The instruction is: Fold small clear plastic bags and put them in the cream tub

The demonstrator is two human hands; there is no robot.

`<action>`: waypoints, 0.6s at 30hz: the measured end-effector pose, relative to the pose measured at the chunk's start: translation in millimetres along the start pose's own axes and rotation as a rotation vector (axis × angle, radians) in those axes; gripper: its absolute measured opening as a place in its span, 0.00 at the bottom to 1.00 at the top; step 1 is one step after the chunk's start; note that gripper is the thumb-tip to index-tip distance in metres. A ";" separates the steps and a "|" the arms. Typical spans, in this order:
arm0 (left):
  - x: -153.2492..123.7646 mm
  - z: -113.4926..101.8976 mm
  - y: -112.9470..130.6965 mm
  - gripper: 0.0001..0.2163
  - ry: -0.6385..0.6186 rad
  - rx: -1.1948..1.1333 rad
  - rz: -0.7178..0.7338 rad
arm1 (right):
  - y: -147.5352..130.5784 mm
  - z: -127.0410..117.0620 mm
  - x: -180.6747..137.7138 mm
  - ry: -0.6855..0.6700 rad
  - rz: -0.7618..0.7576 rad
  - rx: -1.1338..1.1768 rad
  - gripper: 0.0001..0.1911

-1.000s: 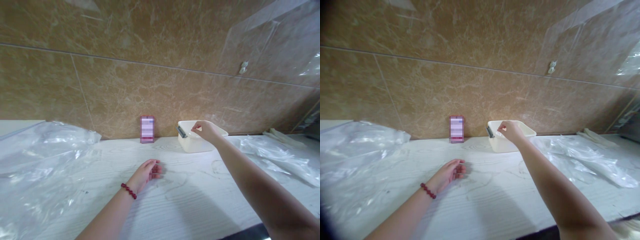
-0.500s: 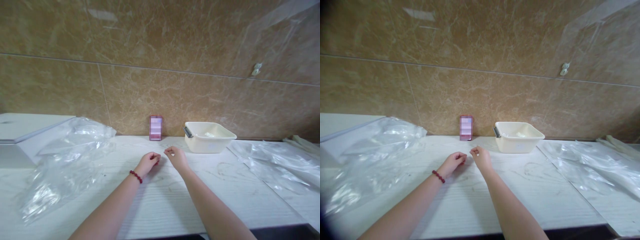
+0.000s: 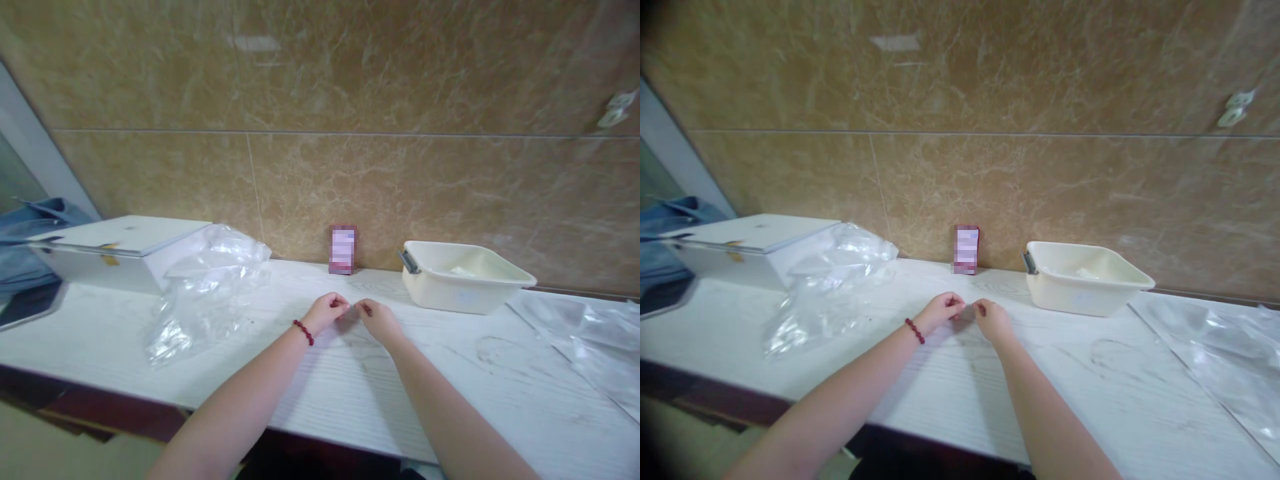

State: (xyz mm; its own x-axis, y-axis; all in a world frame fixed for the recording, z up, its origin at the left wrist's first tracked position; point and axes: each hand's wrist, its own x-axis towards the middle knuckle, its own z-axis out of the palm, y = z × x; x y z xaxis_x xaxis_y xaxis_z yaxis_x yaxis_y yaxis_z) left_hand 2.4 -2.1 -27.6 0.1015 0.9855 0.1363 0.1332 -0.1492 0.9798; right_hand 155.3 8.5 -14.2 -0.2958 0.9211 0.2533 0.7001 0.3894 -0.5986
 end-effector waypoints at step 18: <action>-16.1 -73.8 33.3 0.08 0.270 0.552 0.070 | 16.2 3.0 5.9 0.028 -0.078 -0.018 0.11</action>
State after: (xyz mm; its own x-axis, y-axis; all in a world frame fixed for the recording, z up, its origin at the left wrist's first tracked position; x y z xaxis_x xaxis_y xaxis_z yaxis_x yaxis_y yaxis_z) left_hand -67.6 -16.9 13.7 -0.1150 0.9467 0.3009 0.6332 -0.1636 0.7565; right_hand 162.9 20.3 -24.7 -0.3319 0.8876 0.3195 0.6872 0.4595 -0.5626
